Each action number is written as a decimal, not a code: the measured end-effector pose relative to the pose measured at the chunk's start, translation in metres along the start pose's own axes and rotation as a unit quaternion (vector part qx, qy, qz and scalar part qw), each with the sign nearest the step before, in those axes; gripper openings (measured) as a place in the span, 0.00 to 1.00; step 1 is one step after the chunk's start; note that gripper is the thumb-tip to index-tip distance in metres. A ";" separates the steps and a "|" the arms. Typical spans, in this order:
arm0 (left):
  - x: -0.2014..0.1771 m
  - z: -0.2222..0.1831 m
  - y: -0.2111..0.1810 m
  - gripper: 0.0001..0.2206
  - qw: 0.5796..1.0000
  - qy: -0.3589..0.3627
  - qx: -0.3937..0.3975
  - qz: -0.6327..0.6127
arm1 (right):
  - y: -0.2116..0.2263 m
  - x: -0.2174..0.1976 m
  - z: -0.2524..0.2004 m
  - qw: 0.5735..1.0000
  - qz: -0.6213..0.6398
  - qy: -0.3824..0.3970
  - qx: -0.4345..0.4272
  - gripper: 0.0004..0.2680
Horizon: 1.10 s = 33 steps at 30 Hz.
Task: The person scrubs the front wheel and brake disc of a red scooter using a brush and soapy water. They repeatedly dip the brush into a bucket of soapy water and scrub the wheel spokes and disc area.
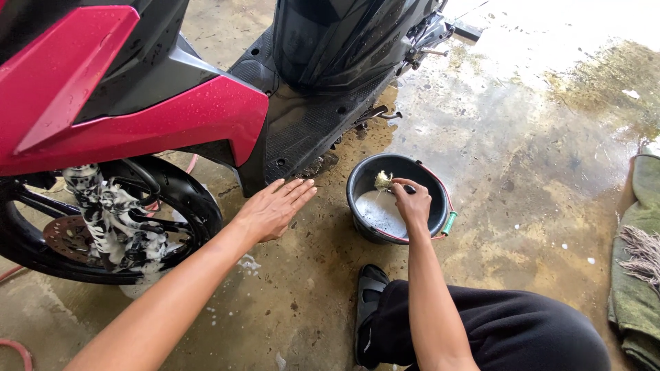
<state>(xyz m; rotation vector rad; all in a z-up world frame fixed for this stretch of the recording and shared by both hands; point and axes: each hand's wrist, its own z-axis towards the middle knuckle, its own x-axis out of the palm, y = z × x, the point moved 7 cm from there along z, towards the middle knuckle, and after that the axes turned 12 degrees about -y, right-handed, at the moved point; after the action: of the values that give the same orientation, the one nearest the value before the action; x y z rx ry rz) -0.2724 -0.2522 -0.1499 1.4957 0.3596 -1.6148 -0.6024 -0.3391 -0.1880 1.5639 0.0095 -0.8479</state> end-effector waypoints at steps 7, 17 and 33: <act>0.003 0.000 0.001 0.50 1.000 -0.003 0.006 0.009 | 0.031 -0.016 -0.015 0.992 0.105 -0.062 -0.042 0.10; -0.016 -0.004 0.004 0.51 1.000 -0.022 -0.009 0.009 | 0.024 -0.011 -0.010 0.995 0.074 -0.057 -0.021 0.10; -0.097 -0.056 0.035 0.41 0.989 -0.132 -0.021 0.064 | 0.161 0.025 -0.114 0.937 0.197 0.284 -0.053 0.10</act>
<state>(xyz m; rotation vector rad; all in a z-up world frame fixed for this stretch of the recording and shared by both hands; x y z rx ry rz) -0.2208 -0.1929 -0.0626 1.2286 0.1460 -1.6654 -0.4516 -0.2856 -0.0702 1.5883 0.1511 -0.0636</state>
